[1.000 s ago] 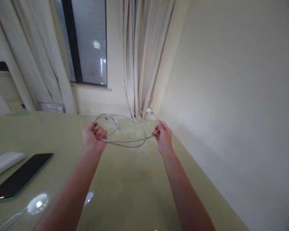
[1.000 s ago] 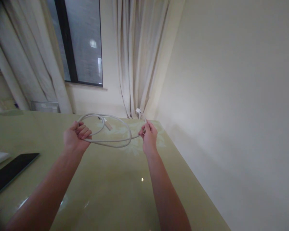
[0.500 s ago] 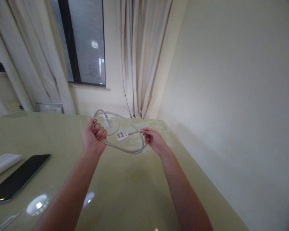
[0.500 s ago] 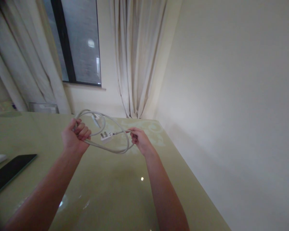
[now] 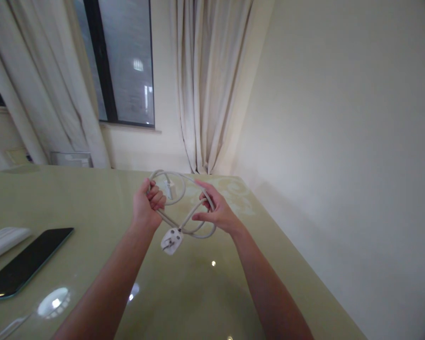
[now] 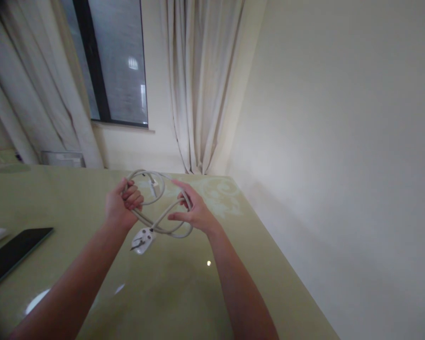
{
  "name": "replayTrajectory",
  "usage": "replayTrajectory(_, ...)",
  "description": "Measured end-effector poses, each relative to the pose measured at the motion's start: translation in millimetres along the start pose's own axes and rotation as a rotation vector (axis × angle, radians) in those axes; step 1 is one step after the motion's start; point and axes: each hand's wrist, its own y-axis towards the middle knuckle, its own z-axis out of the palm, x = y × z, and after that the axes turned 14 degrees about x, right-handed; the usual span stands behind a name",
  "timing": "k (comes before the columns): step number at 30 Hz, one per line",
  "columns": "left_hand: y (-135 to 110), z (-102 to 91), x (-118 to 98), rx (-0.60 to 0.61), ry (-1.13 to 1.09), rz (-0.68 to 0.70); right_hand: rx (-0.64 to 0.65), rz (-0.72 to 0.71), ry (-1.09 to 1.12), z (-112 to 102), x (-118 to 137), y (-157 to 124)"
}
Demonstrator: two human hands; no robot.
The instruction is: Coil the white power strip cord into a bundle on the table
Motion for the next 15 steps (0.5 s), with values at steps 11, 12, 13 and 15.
replayTrajectory(11, 3, -2.3, 10, 0.007, 0.284, 0.030, -0.740, -0.159, -0.239, -4, 3, 8)
replayTrajectory(12, 3, -2.6, 11, 0.003, 0.305, 0.046, -0.808, -0.170, -0.207, -9, 6, 7)
replayTrajectory(13, 4, -3.4, 11, -0.004, 0.312, 0.065, -0.875, -0.182, -0.148, -14, 9, 5)
replayTrajectory(15, 5, -6.4, 12, -0.017, 0.302, 0.096, -1.005, -0.209, -0.019, -28, 16, 1)
